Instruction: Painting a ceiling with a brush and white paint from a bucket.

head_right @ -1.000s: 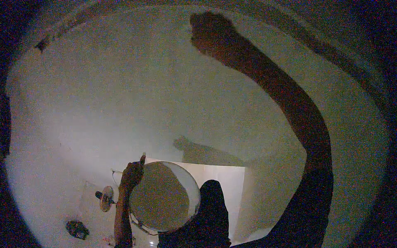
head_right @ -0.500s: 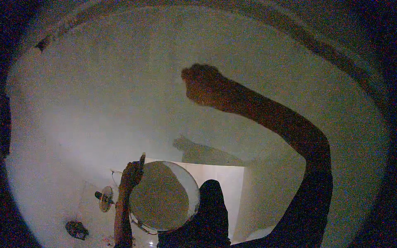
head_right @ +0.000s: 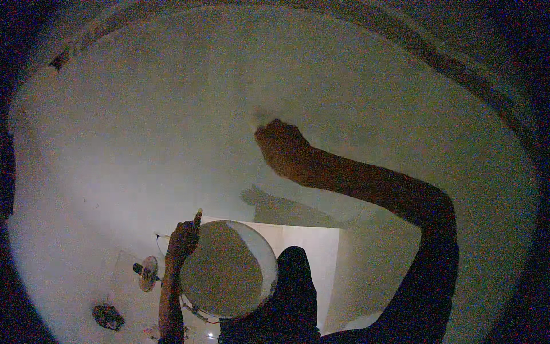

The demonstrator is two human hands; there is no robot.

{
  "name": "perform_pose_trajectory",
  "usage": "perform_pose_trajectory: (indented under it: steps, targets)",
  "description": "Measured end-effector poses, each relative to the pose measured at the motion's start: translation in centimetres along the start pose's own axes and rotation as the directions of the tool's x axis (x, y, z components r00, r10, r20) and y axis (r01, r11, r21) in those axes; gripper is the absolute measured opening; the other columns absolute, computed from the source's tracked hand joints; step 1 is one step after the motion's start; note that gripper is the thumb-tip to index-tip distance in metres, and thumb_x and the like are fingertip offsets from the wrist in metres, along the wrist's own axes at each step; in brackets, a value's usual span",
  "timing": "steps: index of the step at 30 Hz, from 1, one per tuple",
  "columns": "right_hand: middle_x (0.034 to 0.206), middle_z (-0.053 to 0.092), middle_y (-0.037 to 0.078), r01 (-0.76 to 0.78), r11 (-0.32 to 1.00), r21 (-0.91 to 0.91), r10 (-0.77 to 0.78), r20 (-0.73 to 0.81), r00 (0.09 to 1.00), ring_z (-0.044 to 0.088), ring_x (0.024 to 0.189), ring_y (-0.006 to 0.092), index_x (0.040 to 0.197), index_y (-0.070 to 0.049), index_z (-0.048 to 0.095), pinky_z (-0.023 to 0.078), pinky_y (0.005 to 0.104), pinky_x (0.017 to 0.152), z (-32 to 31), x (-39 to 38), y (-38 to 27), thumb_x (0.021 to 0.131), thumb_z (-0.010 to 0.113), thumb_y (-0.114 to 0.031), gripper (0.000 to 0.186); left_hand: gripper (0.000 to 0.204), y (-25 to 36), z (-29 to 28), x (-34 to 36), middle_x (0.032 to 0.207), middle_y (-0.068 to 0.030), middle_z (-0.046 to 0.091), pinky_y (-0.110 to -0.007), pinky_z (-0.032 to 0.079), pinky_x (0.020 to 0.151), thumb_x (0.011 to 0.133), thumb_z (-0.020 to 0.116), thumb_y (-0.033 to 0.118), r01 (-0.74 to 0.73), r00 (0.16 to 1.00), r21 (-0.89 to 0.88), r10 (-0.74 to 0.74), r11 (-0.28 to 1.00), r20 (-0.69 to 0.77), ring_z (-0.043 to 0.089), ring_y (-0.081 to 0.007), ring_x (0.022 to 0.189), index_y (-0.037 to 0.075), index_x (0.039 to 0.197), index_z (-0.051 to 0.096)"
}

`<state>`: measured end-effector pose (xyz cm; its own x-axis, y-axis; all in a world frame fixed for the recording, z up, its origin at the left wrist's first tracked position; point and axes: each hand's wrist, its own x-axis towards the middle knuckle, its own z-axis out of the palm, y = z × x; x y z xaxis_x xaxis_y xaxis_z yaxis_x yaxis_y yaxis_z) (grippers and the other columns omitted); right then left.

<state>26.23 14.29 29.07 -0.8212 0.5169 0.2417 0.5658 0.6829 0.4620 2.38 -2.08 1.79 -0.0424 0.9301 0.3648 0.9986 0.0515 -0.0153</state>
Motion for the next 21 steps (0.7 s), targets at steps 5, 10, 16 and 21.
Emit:
perform_pose_trajectory:
  steps: [5,10,16,21]
  targets:
    - [0.086,0.064,0.025,-0.060,0.989,0.135,0.070,-0.071,0.995,0.064,0.079,0.0384,0.092,0.004,0.060,0.052,0.0489,0.076,-4.6,2.4,2.9,0.079,0.056,-0.006,0.017,0.063,0.1,-0.3,0.0,0.083,-0.0122,0.062,-0.039,0.055,0.054,0.085,0.052,0.012,-0.013,1.000,0.009,0.013,1.000,-0.016,0.060,-0.0274,0.068,0.010,0.144,0.031]
    - [0.091,0.062,0.026,-0.240,0.969,-0.050,0.181,-0.517,0.837,0.065,0.082,0.0383,0.110,-0.001,0.058,0.054,0.0474,0.073,-10.9,4.5,7.0,0.082,0.057,-0.012,0.030,0.066,0.0,-0.4,0.0,0.088,-0.0133,0.064,-0.041,0.056,0.058,0.084,0.054,0.014,0.008,0.999,-0.015,-0.007,1.000,0.042,0.061,-0.0294,0.071,0.009,0.145,0.029]
    - [0.109,0.057,0.032,-0.238,0.923,-0.303,0.095,-0.421,0.902,0.066,0.076,0.0382,0.129,0.001,0.046,0.056,0.0462,0.065,-7.2,4.2,2.8,0.085,0.054,-0.009,0.046,0.067,-0.1,-0.5,-0.1,0.091,-0.0147,0.064,-0.043,0.056,0.063,0.084,0.054,0.014,0.000,0.999,-0.057,0.003,0.998,0.041,0.062,-0.0318,0.075,0.008,0.145,0.028]
    - [0.095,0.060,0.029,0.218,0.974,0.059,-0.223,0.103,0.969,0.064,0.082,0.0355,0.112,0.011,0.052,0.056,0.0401,0.063,1.9,-0.7,-3.0,0.081,0.059,-0.007,0.036,0.072,0.1,-0.6,-0.2,0.094,-0.0146,0.064,-0.043,0.056,0.063,0.082,0.059,0.014,0.032,0.995,-0.034,-0.029,0.999,0.091,0.062,-0.0326,0.075,0.007,0.146,0.027]
